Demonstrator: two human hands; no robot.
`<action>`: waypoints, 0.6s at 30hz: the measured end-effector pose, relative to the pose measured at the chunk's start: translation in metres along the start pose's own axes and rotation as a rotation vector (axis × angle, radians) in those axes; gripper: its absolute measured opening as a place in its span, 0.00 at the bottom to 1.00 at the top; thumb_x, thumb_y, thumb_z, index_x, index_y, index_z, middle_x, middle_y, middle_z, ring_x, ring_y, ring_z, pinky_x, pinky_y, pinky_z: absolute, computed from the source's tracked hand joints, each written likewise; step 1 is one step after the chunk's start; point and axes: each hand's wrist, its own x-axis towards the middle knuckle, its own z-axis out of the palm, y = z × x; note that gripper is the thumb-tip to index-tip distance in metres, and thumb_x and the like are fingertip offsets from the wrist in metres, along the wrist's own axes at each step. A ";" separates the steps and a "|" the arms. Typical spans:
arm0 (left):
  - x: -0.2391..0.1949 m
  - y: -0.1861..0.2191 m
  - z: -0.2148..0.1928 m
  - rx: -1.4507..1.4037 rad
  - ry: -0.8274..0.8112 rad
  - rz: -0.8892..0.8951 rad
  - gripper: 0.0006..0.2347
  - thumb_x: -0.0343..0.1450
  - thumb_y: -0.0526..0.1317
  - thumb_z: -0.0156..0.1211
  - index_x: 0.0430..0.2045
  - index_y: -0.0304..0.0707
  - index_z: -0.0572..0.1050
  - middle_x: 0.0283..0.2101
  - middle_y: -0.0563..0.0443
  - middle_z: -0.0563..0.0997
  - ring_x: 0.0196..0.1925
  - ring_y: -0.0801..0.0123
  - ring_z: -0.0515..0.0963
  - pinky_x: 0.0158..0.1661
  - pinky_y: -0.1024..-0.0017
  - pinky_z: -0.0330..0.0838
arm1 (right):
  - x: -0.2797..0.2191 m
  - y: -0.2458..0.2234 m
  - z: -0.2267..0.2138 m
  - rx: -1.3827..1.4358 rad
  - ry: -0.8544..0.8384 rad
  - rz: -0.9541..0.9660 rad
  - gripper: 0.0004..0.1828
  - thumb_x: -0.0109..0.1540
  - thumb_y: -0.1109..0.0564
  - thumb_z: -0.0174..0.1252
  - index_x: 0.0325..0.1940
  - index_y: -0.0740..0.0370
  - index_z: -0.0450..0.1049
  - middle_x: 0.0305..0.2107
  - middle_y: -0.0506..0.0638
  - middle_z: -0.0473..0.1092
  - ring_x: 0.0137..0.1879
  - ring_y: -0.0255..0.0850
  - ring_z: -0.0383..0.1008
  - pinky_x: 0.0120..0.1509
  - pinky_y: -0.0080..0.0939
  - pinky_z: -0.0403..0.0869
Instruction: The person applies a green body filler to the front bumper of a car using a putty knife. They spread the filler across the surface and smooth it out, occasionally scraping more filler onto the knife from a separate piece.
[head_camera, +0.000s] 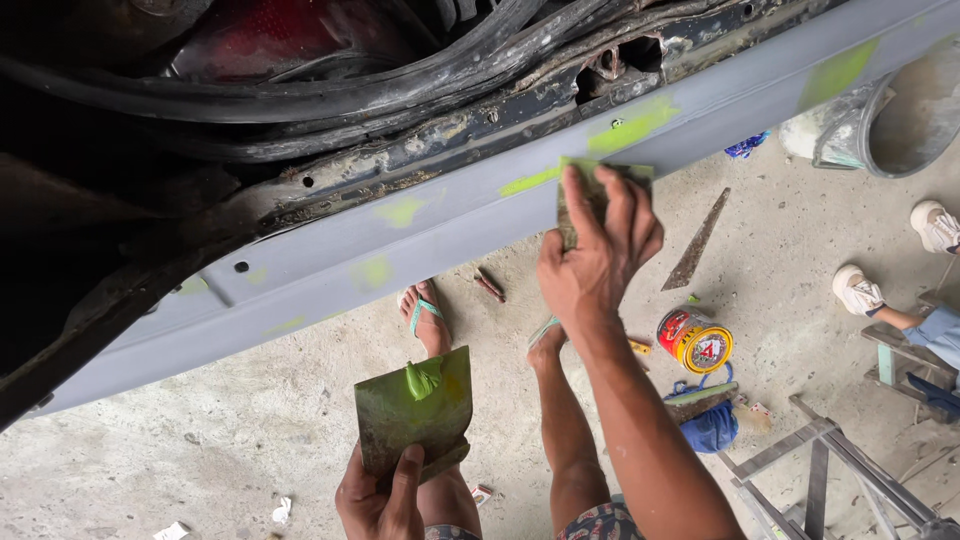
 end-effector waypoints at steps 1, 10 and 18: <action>-0.001 0.001 -0.002 0.005 -0.004 -0.004 0.09 0.61 0.33 0.63 0.32 0.27 0.79 0.23 0.54 0.78 0.31 0.78 0.71 0.32 0.77 0.72 | -0.003 -0.006 -0.002 0.010 -0.031 -0.004 0.41 0.42 0.58 0.59 0.62 0.48 0.72 0.58 0.50 0.64 0.66 0.53 0.59 0.61 0.61 0.58; 0.004 0.028 -0.018 0.000 -0.005 -0.005 0.06 0.62 0.32 0.62 0.28 0.28 0.78 0.22 0.53 0.77 0.30 0.75 0.73 0.30 0.76 0.70 | -0.028 -0.060 -0.011 0.073 -0.164 -0.086 0.36 0.42 0.59 0.56 0.56 0.45 0.76 0.56 0.46 0.66 0.63 0.49 0.61 0.63 0.59 0.56; 0.007 0.022 -0.042 -0.082 -0.037 -0.059 0.06 0.64 0.34 0.62 0.28 0.28 0.79 0.25 0.48 0.82 0.31 0.69 0.77 0.32 0.72 0.73 | -0.033 -0.087 -0.005 0.144 -0.178 -0.331 0.35 0.45 0.59 0.56 0.58 0.49 0.74 0.59 0.51 0.65 0.65 0.53 0.60 0.68 0.64 0.55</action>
